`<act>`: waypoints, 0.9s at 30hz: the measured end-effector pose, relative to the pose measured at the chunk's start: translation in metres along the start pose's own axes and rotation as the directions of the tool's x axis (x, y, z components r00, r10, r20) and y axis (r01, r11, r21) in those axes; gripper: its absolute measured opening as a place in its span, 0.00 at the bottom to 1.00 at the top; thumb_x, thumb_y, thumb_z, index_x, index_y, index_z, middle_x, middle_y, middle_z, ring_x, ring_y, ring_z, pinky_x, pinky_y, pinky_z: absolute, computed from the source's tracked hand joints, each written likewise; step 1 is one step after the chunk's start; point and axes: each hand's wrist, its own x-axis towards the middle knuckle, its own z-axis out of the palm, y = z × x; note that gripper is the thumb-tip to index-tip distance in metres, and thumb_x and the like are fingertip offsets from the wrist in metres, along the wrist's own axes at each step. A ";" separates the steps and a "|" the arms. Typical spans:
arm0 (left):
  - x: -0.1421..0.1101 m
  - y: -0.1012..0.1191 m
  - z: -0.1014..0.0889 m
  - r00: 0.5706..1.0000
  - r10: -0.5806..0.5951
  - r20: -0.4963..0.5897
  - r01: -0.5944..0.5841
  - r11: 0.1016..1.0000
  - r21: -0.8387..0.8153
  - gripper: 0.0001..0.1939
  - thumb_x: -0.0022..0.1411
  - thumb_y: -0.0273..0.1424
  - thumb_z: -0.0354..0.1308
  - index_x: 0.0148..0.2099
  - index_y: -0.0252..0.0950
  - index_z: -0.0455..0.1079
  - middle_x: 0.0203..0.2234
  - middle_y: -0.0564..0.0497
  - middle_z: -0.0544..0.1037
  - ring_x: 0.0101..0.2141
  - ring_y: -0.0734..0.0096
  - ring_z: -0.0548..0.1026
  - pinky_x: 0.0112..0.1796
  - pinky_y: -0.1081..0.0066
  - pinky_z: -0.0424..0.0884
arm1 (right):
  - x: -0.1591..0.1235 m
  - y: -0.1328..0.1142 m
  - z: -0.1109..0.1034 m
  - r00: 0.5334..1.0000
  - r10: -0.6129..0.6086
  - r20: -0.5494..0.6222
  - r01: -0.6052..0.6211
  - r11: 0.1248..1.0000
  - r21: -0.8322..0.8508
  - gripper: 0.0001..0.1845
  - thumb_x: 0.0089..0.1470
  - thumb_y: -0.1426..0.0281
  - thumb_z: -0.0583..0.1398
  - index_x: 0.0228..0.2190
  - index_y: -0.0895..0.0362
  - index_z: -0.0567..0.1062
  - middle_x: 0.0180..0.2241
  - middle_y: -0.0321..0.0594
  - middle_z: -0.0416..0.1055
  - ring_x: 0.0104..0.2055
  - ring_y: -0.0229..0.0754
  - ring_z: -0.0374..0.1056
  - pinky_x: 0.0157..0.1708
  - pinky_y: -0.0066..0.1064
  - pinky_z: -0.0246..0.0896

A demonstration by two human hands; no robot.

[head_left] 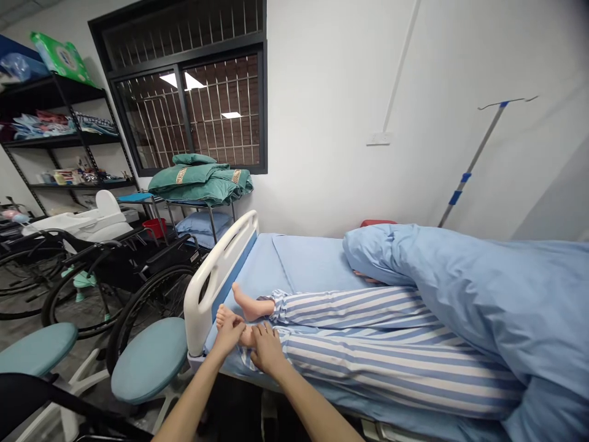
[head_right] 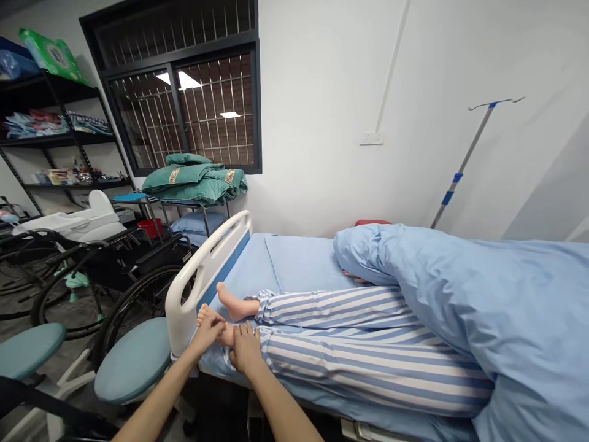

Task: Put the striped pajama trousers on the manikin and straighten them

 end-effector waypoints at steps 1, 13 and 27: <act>0.003 0.006 -0.007 0.998 0.059 -0.007 -0.059 0.997 0.049 0.08 0.51 0.30 0.51 0.33 0.34 0.69 0.28 0.50 0.75 0.34 0.69 0.73 0.39 0.68 0.67 | 0.001 0.000 -0.001 1.000 -0.007 -0.006 0.007 1.000 -0.001 0.31 0.41 0.67 0.57 0.50 0.57 0.63 0.52 0.49 0.60 0.58 0.55 0.47 0.53 0.48 0.43; 0.055 0.052 -0.041 0.969 0.248 0.000 -0.204 0.796 0.570 0.21 0.56 0.28 0.46 0.53 0.28 0.61 0.50 0.41 0.68 0.51 0.68 0.65 0.52 0.71 0.57 | 0.049 0.025 -0.010 0.999 0.023 -0.041 -0.025 0.999 -0.046 0.31 0.40 0.72 0.55 0.50 0.64 0.62 0.50 0.53 0.62 0.52 0.51 0.55 0.50 0.38 0.52; 0.134 0.042 -0.014 0.952 0.125 0.280 -0.306 0.466 0.830 0.15 0.57 0.27 0.45 0.41 0.29 0.69 0.39 0.38 0.74 0.42 0.61 0.72 0.44 0.65 0.65 | 0.126 0.037 0.027 0.998 0.062 0.015 -0.062 0.998 -0.023 0.40 0.41 0.63 0.58 0.56 0.63 0.56 0.53 0.54 0.60 0.57 0.53 0.51 0.55 0.44 0.44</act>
